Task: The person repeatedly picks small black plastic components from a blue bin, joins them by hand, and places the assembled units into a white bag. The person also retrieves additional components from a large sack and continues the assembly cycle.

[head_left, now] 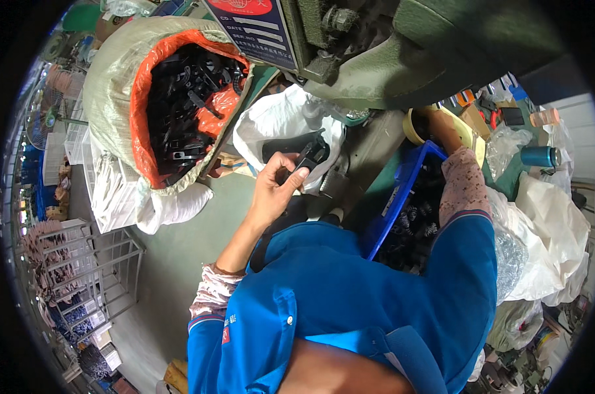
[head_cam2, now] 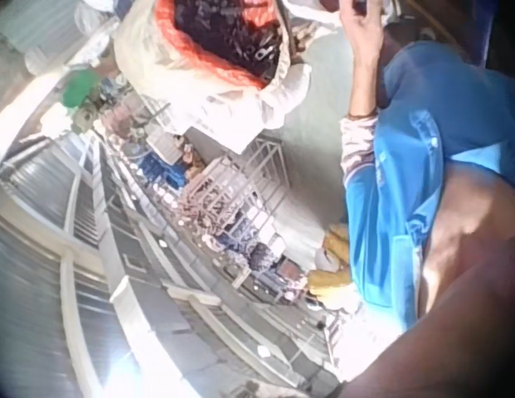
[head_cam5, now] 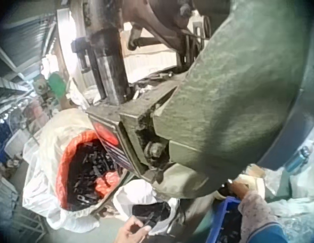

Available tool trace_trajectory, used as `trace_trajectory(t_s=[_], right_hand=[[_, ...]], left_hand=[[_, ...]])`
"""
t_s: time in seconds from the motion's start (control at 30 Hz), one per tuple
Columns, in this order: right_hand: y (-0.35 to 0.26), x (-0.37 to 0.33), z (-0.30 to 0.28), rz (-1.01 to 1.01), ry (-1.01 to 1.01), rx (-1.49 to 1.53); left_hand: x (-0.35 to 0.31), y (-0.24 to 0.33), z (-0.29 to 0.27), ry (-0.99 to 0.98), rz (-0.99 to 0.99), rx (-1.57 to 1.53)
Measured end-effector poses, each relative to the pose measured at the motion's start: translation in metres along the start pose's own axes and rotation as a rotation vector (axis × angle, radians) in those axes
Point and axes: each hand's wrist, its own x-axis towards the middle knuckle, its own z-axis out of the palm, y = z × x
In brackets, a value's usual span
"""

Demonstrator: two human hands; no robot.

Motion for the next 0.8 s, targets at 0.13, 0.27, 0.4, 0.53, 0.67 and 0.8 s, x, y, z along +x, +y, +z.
trace_trajectory(t_s=[0.13, 0.27, 0.4, 0.53, 0.67, 0.8], right_hand=[[-0.026, -0.036, -0.054, -0.114, 0.247, 0.042], [-0.117, -0.100, -0.134, -0.150, 0.200, 0.558], [-0.209, -0.177, -0.177, -0.499, 0.239, 0.862], [-0.259, -0.196, -0.173, -0.433, 0.238, 1.205], [-0.285, -0.192, -0.167, -0.320, 0.292, 1.244], [-0.302, -0.183, -0.171, -0.276, 0.286, 1.171]], left_hand=[[0.000, -0.006, -0.008, -0.004, -0.025, -0.044], [0.024, -0.015, -0.014, -0.090, 0.243, 0.208], [0.042, -0.008, -0.026, -0.228, 0.238, 0.207], [0.058, -0.009, -0.044, -0.336, 0.240, 0.148], [0.070, -0.010, -0.062, -0.408, 0.310, 0.126], [0.085, -0.005, -0.079, -0.463, 0.344, 0.144]])
